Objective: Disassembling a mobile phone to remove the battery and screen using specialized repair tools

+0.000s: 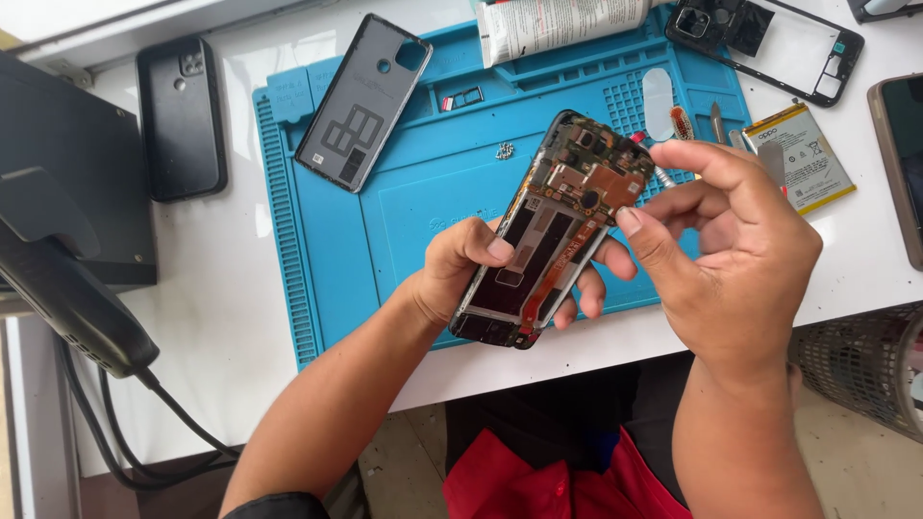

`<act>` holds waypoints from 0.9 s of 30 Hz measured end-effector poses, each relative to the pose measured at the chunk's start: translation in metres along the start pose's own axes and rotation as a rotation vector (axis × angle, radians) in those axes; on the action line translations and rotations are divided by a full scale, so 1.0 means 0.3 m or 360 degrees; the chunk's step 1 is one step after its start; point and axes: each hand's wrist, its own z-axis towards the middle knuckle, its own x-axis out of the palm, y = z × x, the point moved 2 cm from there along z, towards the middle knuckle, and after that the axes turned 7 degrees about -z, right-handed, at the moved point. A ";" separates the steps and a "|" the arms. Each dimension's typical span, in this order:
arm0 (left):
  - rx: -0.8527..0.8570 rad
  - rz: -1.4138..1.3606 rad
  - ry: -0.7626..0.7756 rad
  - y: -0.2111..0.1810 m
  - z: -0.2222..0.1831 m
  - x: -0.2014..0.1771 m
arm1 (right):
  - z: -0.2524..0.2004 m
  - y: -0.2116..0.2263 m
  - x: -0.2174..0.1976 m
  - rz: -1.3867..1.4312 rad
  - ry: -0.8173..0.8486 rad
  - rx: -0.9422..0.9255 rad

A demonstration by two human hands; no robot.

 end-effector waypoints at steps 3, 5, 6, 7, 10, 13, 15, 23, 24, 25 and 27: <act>-0.0045 -0.0067 0.0013 0.008 -0.001 -0.007 | -0.005 -0.022 -0.007 -0.0067 -0.0005 -0.0068; -0.0034 -0.0099 0.0052 0.010 -0.004 -0.025 | -0.006 -0.031 -0.009 -0.0054 0.0036 -0.0091; -0.0068 -0.0130 0.0050 0.012 -0.006 -0.038 | -0.007 -0.037 -0.011 -0.0052 0.0065 -0.0058; -0.0109 -0.0157 0.0047 0.012 -0.006 -0.051 | -0.007 -0.044 -0.012 -0.0048 0.0087 -0.0024; -0.0065 -0.0116 -0.0022 0.009 -0.009 -0.060 | -0.005 -0.028 -0.005 -0.0052 0.0094 -0.0067; 0.0059 -0.0213 0.0084 0.016 -0.006 -0.093 | -0.013 -0.063 -0.007 -0.0091 0.0066 -0.0050; 0.0038 -0.0139 0.0022 0.007 -0.001 -0.076 | -0.012 -0.056 -0.003 -0.0077 0.0080 -0.0041; -0.0017 0.0083 -0.0260 -0.005 0.008 -0.047 | -0.021 -0.045 0.012 0.0003 0.0143 -0.0013; -0.0004 0.0070 -0.0232 -0.008 0.008 -0.044 | -0.024 -0.051 0.010 -0.0031 0.0097 -0.0002; 0.0006 0.0055 -0.0203 -0.007 0.008 -0.042 | -0.029 -0.058 0.006 -0.0067 0.0049 0.0012; 0.0004 0.0079 -0.0201 -0.005 0.009 -0.048 | -0.030 -0.063 0.004 -0.0103 0.0051 -0.0022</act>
